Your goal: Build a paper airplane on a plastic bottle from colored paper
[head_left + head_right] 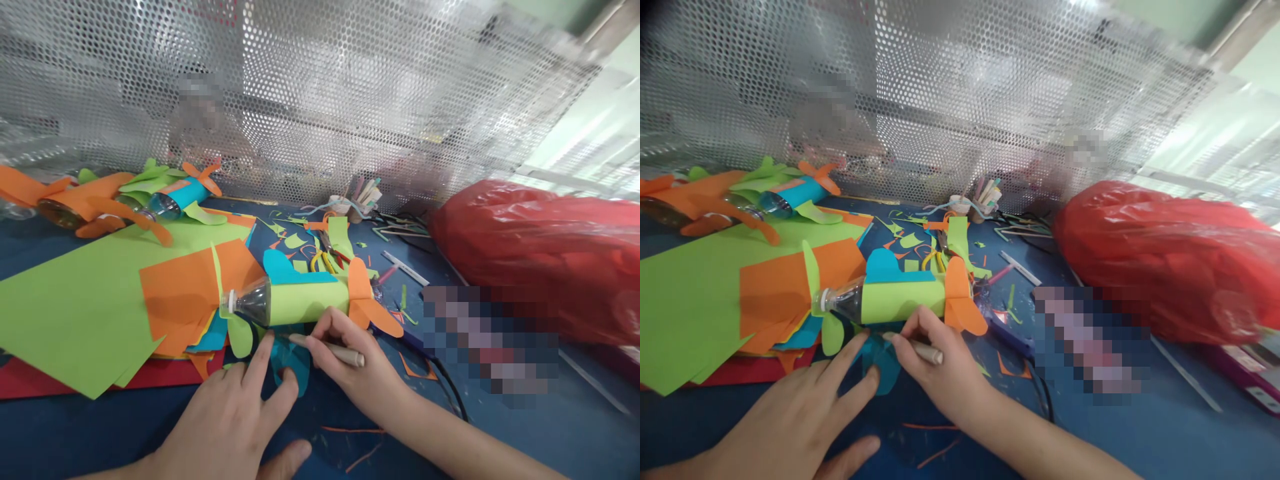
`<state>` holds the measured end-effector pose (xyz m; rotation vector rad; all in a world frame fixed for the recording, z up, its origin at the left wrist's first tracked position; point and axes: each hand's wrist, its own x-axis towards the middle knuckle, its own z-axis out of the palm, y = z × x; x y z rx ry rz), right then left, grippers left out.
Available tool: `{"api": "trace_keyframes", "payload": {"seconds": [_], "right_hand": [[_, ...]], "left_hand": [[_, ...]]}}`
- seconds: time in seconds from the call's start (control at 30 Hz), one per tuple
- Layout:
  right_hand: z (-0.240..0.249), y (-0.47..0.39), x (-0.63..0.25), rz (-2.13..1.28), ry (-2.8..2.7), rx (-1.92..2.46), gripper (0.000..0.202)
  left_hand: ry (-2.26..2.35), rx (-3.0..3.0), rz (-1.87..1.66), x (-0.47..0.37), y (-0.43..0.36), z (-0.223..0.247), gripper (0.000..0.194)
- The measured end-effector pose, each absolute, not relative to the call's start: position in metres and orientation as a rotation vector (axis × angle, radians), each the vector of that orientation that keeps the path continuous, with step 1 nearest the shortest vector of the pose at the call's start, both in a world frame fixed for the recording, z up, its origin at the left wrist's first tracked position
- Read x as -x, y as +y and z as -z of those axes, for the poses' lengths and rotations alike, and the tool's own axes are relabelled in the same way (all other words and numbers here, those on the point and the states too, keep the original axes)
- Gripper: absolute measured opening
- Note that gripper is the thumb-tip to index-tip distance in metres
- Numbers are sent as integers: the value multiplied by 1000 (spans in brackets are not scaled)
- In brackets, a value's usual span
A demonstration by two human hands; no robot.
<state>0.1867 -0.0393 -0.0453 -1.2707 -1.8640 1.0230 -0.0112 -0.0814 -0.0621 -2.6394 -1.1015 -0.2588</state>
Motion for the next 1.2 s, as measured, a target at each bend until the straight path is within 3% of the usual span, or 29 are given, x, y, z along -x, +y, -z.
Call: {"api": "trace_keyframes", "payload": {"seconds": [1.2], "right_hand": [[47,-40,-188,-1031,-1855,1269,18]], "left_hand": [[-1067,2632,278,13,-83,63,42]]}}
